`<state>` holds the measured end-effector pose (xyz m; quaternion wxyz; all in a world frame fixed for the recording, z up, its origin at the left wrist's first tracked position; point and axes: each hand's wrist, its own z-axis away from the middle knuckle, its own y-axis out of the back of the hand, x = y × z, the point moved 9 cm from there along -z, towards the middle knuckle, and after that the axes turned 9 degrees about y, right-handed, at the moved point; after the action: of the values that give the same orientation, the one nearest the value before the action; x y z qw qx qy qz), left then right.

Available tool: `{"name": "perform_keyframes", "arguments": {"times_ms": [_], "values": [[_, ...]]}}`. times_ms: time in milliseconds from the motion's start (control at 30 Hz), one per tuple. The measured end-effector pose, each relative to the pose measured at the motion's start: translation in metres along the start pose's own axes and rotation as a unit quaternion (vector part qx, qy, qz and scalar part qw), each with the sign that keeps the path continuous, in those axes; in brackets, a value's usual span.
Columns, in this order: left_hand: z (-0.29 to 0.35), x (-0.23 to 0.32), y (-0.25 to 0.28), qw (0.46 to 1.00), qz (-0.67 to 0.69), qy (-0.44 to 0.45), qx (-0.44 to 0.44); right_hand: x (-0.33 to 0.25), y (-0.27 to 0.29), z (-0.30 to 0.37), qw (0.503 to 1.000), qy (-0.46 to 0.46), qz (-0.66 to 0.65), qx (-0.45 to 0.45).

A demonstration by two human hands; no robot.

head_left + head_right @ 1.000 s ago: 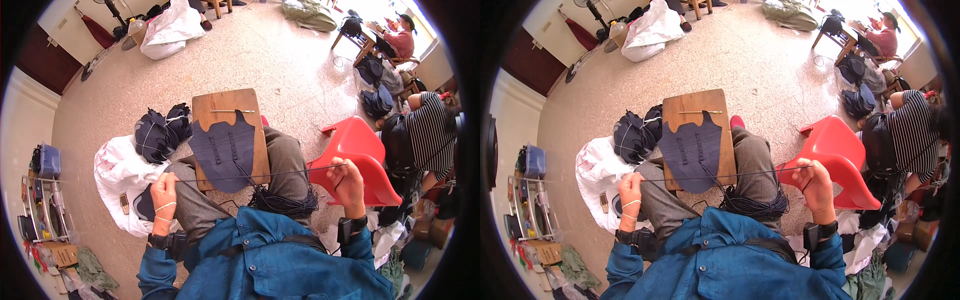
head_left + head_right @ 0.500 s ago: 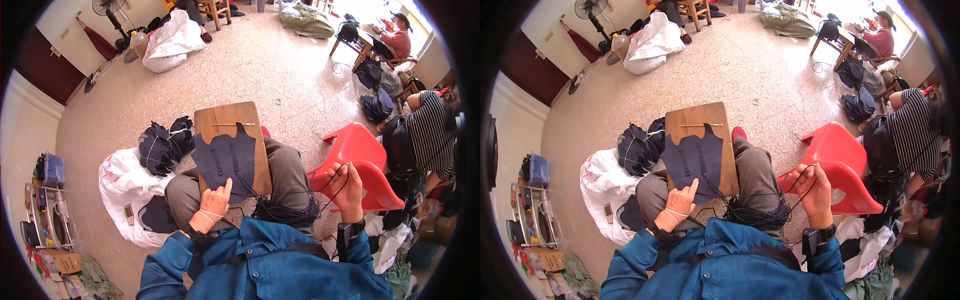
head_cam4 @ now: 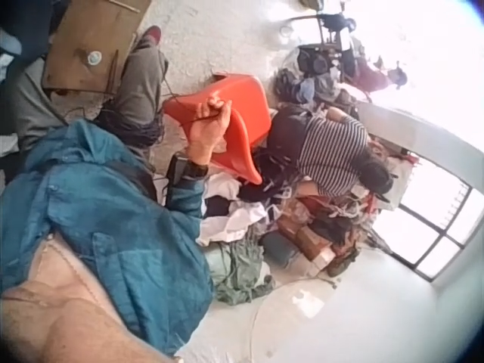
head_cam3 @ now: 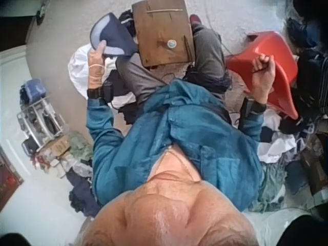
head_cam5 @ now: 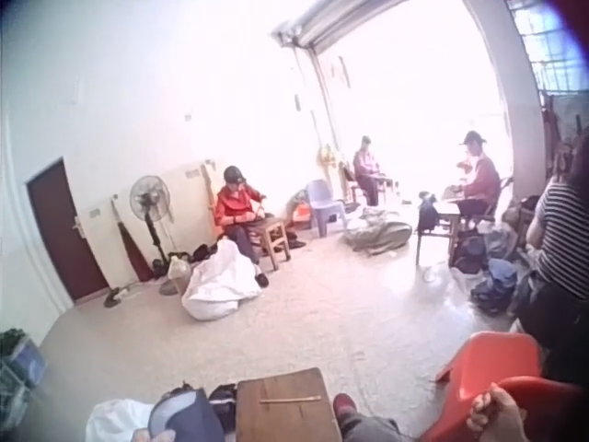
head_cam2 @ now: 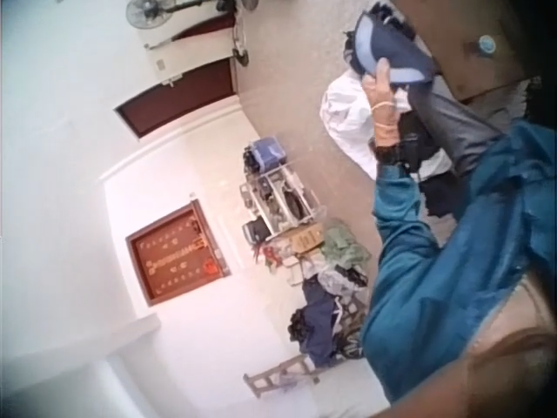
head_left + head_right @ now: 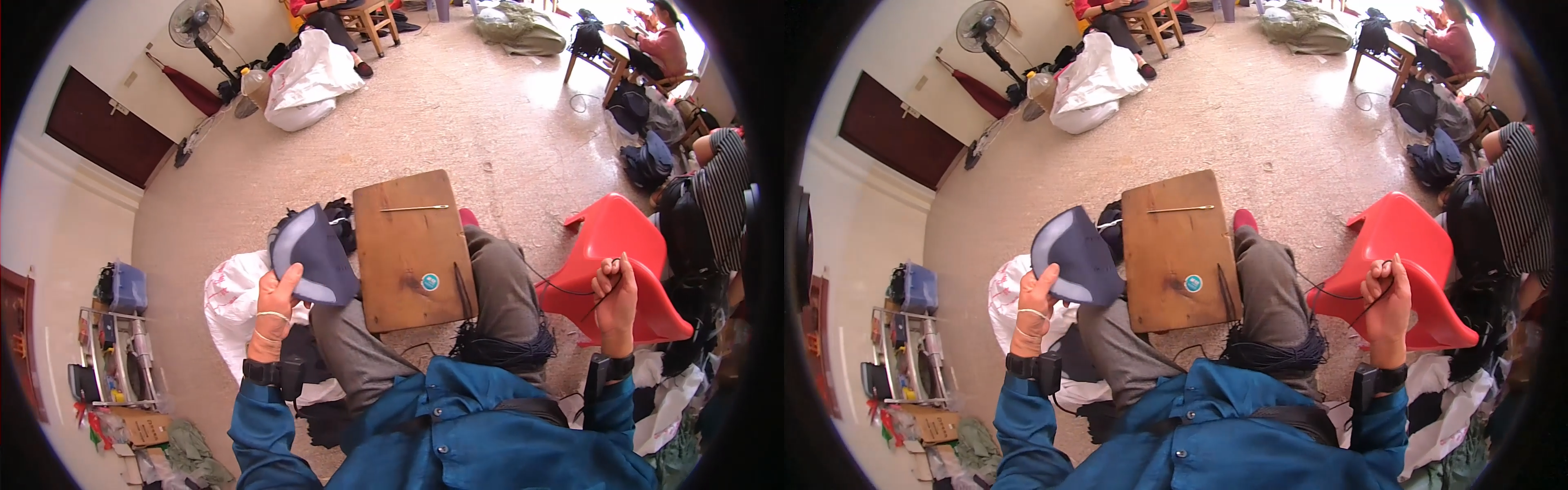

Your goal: Lacing the upper part of a shoe during manufacturing.

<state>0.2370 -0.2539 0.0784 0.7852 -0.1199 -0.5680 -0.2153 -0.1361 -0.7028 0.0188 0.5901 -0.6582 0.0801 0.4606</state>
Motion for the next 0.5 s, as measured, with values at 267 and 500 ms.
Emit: {"name": "perform_keyframes", "arguments": {"times_ms": [267,500], "values": [[0.04,-0.032,0.064,0.969,0.225,0.083,0.051,0.07,-0.033,0.033,0.987,-0.086,0.105,-0.089],[0.056,-0.094,0.109,0.956,0.249,0.116,0.108,0.136,-0.086,0.072,0.944,-0.198,0.173,-0.201]]}}
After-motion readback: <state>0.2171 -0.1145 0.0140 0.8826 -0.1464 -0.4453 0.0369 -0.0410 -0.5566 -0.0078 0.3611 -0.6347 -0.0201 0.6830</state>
